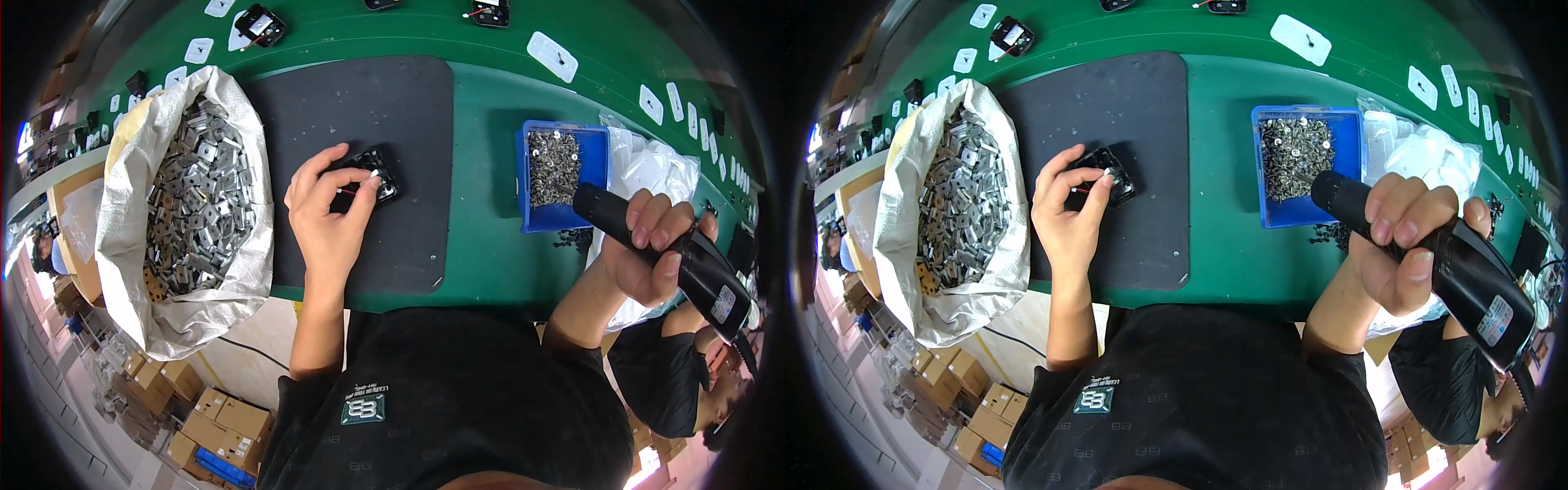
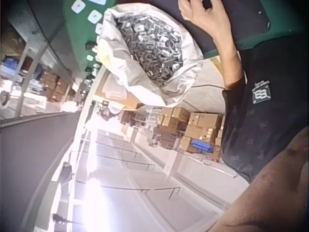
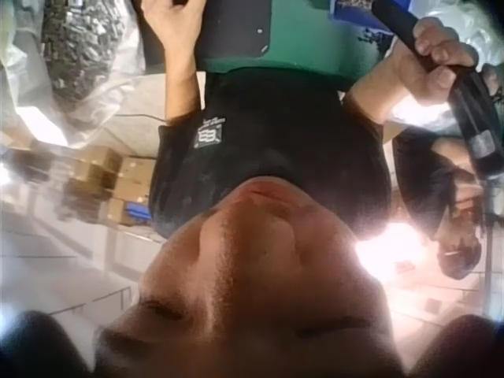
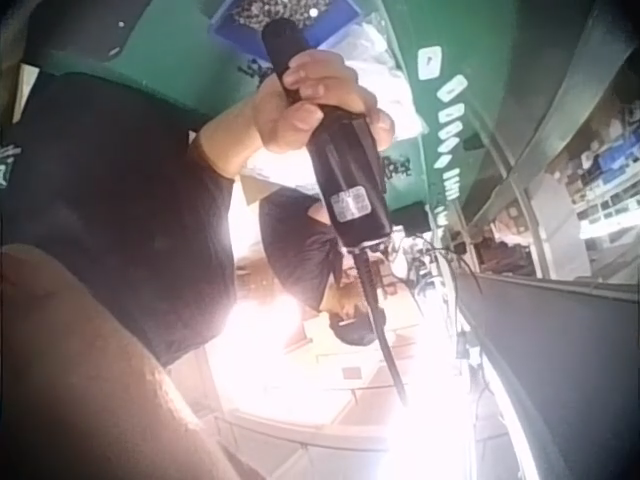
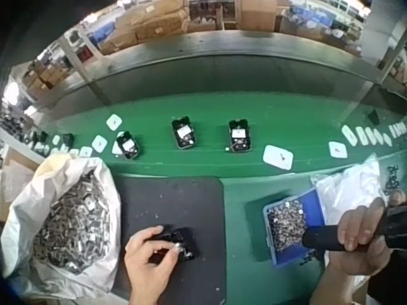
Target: The person assembles small electronic components by fastening screws into plastic housing and metal brackets using an electric screwdriver.
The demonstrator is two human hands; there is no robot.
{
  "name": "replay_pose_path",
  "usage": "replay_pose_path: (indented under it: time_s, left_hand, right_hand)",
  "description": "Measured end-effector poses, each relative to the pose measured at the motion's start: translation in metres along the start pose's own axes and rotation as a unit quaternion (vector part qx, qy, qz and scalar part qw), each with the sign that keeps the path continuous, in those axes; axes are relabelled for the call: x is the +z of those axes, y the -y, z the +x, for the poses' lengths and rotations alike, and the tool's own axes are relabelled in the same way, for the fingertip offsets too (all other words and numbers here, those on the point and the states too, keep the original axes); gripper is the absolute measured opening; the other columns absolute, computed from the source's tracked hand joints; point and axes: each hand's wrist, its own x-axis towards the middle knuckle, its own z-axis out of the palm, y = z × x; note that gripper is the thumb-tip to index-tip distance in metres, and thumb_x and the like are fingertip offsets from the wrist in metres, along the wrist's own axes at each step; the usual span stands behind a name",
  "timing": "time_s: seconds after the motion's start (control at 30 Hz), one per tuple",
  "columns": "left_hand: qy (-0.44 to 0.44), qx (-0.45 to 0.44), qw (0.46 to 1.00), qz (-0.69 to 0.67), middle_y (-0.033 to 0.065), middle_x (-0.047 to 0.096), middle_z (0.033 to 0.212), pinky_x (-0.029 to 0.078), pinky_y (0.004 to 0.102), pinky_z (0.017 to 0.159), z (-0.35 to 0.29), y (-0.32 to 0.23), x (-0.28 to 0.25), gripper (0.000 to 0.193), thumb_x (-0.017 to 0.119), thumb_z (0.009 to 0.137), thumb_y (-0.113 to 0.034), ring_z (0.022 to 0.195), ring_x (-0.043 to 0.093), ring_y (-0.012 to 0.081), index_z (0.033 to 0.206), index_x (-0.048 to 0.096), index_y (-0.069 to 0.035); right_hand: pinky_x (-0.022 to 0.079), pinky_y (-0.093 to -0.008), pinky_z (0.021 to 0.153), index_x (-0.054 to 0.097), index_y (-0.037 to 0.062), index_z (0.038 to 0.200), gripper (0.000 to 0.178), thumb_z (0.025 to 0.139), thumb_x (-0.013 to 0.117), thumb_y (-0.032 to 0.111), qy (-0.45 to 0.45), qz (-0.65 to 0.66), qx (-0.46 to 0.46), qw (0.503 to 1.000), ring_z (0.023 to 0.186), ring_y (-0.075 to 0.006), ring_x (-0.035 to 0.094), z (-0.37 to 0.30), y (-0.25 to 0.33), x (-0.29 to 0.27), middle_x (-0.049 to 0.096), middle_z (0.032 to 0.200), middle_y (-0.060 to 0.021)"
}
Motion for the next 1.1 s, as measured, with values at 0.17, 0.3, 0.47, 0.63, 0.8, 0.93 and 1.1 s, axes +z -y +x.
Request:
replay_pose_path:
  time_s: [0.17,0.3,0.47,0.63,0.8,0.93,1.1]
  left_hand:
    - [0.002,-0.079,0.987,-0.139,0.0092,0.067,0.098,0.048,0.0333,0.082,0.01,-0.007,0.006,0.02,0.072,0.075,-0.003,0.09,0.062,0.0265,0.093,0.066,-0.006]
    - [0.041,0.018,0.998,-0.042,0.0126,0.064,0.101,0.047,0.0334,0.084,0.014,-0.001,0.001,0.023,0.067,0.077,0.0,0.091,0.062,0.0277,0.099,0.067,-0.005]
    - [0.013,0.071,0.997,-0.029,0.0143,0.063,0.105,0.048,0.0357,0.086,0.017,-0.007,0.0,0.027,0.068,0.076,-0.002,0.094,0.062,0.0293,0.103,0.066,-0.002]
    - [-0.022,0.225,0.968,-0.11,0.0119,0.065,0.095,0.051,0.0358,0.075,0.011,-0.03,0.003,0.031,0.076,0.067,-0.004,0.084,0.062,0.0272,0.098,0.069,-0.004]
    - [0.085,0.324,0.931,-0.146,0.0089,0.067,0.086,0.048,0.0326,0.064,0.006,-0.075,0.045,0.043,0.086,0.06,-0.02,0.073,0.061,0.0241,0.097,0.071,-0.003]
    - [0.097,0.328,0.916,-0.209,0.0073,0.069,0.088,0.045,0.0304,0.061,0.004,-0.089,0.068,0.037,0.084,0.063,-0.014,0.071,0.062,0.02,0.096,0.072,-0.003]
    - [0.088,0.358,0.906,-0.208,0.0055,0.071,0.084,0.044,0.0275,0.06,0.004,-0.091,0.085,0.031,0.083,0.065,-0.011,0.068,0.064,0.0174,0.093,0.072,-0.003]
  right_hand:
    - [0.04,-0.0307,0.06,0.037,0.0056,0.138,0.059,0.086,0.063,0.019,0.004,-0.001,0.004,1.0,0.062,-0.014,0.048,-0.001,0.0,0.002,0.05,0.08,-0.0038]
    - [0.041,-0.0307,0.061,0.037,0.0059,0.137,0.058,0.086,0.063,0.018,0.022,0.018,0.001,1.0,0.062,-0.0141,0.049,-0.002,-0.002,0.005,0.05,0.081,-0.0039]
    - [0.041,-0.0303,0.062,0.038,0.0086,0.137,0.057,0.086,0.064,0.018,0.029,0.012,-0.006,0.999,0.063,-0.0139,0.049,0.004,0.009,0.008,0.05,0.081,-0.0028]
    - [0.038,-0.0249,0.063,0.05,0.0111,0.126,0.05,0.081,0.069,0.021,0.037,0.061,0.012,0.997,0.062,-0.0088,0.05,0.008,0.024,0.019,0.052,0.08,0.0028]
    - [0.043,-0.0207,0.062,0.055,0.0137,0.119,0.047,0.077,0.074,0.019,0.02,0.057,0.007,0.998,0.063,-0.0061,0.055,0.011,0.038,0.032,0.056,0.078,0.0048]
    - [0.046,-0.0204,0.06,0.056,0.0131,0.116,0.048,0.073,0.076,0.017,0.028,0.096,-0.016,0.995,0.059,-0.0066,0.056,0.011,0.042,0.034,0.057,0.075,0.0049]
    - [0.046,-0.021,0.061,0.057,0.0125,0.115,0.046,0.074,0.075,0.017,0.011,0.073,-0.032,0.997,0.06,-0.0066,0.056,0.01,0.049,0.029,0.057,0.075,0.005]
